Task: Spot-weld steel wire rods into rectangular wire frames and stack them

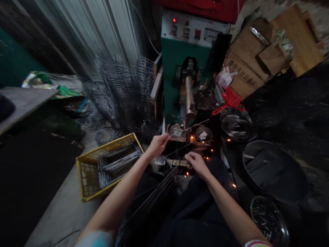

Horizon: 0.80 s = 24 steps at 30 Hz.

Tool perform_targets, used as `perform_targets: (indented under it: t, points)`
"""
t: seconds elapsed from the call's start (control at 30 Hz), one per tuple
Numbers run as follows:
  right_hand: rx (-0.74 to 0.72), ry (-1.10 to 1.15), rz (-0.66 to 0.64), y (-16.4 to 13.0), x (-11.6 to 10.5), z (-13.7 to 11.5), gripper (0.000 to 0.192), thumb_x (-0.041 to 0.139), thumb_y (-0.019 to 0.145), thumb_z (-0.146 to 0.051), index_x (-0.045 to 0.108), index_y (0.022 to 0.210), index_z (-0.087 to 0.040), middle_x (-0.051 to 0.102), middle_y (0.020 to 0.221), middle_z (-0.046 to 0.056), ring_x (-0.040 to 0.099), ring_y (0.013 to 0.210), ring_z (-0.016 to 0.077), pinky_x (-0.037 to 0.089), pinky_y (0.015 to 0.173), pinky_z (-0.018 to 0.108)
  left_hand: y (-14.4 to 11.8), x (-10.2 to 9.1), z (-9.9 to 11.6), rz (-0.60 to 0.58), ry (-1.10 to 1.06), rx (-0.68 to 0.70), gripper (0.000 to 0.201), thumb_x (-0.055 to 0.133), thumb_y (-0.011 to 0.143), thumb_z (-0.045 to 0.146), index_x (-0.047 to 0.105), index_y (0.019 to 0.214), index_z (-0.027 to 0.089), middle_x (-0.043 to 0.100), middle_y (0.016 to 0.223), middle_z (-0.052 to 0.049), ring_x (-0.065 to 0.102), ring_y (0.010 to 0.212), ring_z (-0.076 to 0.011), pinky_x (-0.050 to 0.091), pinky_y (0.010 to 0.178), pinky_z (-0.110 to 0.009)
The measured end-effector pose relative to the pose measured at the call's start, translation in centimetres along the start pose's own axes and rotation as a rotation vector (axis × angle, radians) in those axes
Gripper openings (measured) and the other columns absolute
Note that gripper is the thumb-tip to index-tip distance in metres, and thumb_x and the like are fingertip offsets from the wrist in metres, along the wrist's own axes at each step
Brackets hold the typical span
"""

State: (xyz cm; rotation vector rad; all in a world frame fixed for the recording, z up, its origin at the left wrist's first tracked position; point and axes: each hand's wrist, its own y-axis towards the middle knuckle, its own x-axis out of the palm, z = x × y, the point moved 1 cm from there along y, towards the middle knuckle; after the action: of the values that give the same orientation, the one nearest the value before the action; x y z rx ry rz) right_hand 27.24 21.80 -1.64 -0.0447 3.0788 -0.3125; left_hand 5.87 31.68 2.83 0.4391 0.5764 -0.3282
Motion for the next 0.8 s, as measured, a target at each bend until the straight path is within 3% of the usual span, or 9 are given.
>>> perform_targets:
  t: [0.1,0.2,0.3,0.4,0.5,0.57,0.67,0.8]
  points:
    - [-0.046,-0.305,-0.272,-4.8,0.2,2.6,0.027,0.063,0.083,-0.044,0.065,0.074,-0.018,0.065,0.067,0.0,0.059,0.062,0.0149,0.045,0.059,0.024,-2.4,-0.3,-0.2,0.021,0.036,-0.061,0.017,0.056,0.085,0.031,0.061,0.074,0.019,0.054,0.061,0.002,0.046,0.057,-0.0116,0.032,0.057,-0.022]
    - [-0.064,-0.507,-0.439,-8.5,-0.2,4.1,0.018,0.058,0.087,-0.035,0.069,0.087,-0.021,0.07,0.084,0.002,0.063,0.079,0.019,0.045,0.071,0.027,-6.7,-3.0,-2.1,0.148,0.089,-0.208,0.005,0.062,0.076,0.024,0.063,0.072,0.021,0.06,0.067,-0.001,0.053,0.062,-0.0144,0.035,0.059,-0.023]
    - [-0.024,-0.58,-0.447,-10.2,-0.9,5.0,0.02,0.054,0.089,-0.035,0.068,0.092,-0.022,0.071,0.091,0.003,0.064,0.084,0.0214,0.045,0.076,0.029,-12.3,-7.5,-5.1,0.395,0.144,-0.392,0.011,0.058,0.081,0.026,0.062,0.072,0.02,0.06,0.067,-0.001,0.053,0.064,-0.0148,0.038,0.063,-0.024]
    - [0.013,-0.595,-0.419,-10.7,-1.3,5.6,0.025,0.051,0.089,-0.04,0.068,0.095,-0.022,0.071,0.092,0.005,0.064,0.087,0.0234,0.046,0.079,0.031,-17.5,-11.6,-8.7,0.726,0.172,-0.586,0.025,0.047,0.09,0.033,0.059,0.075,0.017,0.054,0.064,0.001,0.048,0.06,-0.0132,0.038,0.06,-0.023]
    - [0.045,-0.618,-0.405,-10.8,-1.3,5.7,0.028,0.05,0.088,-0.045,0.067,0.094,-0.022,0.071,0.094,0.006,0.064,0.089,0.0247,0.046,0.08,0.033,-21.2,-13.3,-12.7,0.995,0.119,-0.789,0.036,0.033,0.097,0.037,0.057,0.084,0.014,0.047,0.06,0.003,0.04,0.049,-0.0101,0.037,0.05,-0.023]
    - [0.066,-0.631,-0.399,-10.9,-1.1,5.6,0.03,0.049,0.089,-0.047,0.067,0.094,-0.023,0.071,0.094,0.006,0.064,0.09,0.0253,0.047,0.081,0.033,-22.9,-13.3,-15.2,1.096,0.066,-0.913,0.035,0.034,0.099,0.039,0.057,0.092,0.013,0.049,0.064,0.003,0.04,0.047,-0.0082,0.038,0.047,-0.022]
    - [0.093,-0.636,-0.377,-11.1,-0.8,5.5,0.03,0.049,0.089,-0.048,0.067,0.094,-0.025,0.071,0.096,0.007,0.064,0.091,0.0262,0.047,0.082,0.034,-24.5,-12.8,-18.3,1.131,0.003,-1.054,0.029,0.051,0.095,0.039,0.058,0.105,0.013,0.06,0.084,-0.002,0.056,0.062,-0.0104,0.049,0.055,-0.025]
    - [0.124,-0.662,-0.354,-11.0,-0.2,5.9,0.027,0.051,0.089,-0.046,0.068,0.095,-0.026,0.071,0.097,0.006,0.065,0.089,0.0257,0.048,0.079,0.033,-25.4,-12.0,-20.9,1.01,-0.038,-1.152,0.032,0.057,0.092,0.035,0.057,0.117,0.014,0.062,0.108,-0.008,0.063,0.087,-0.0179,0.056,0.073,-0.035]
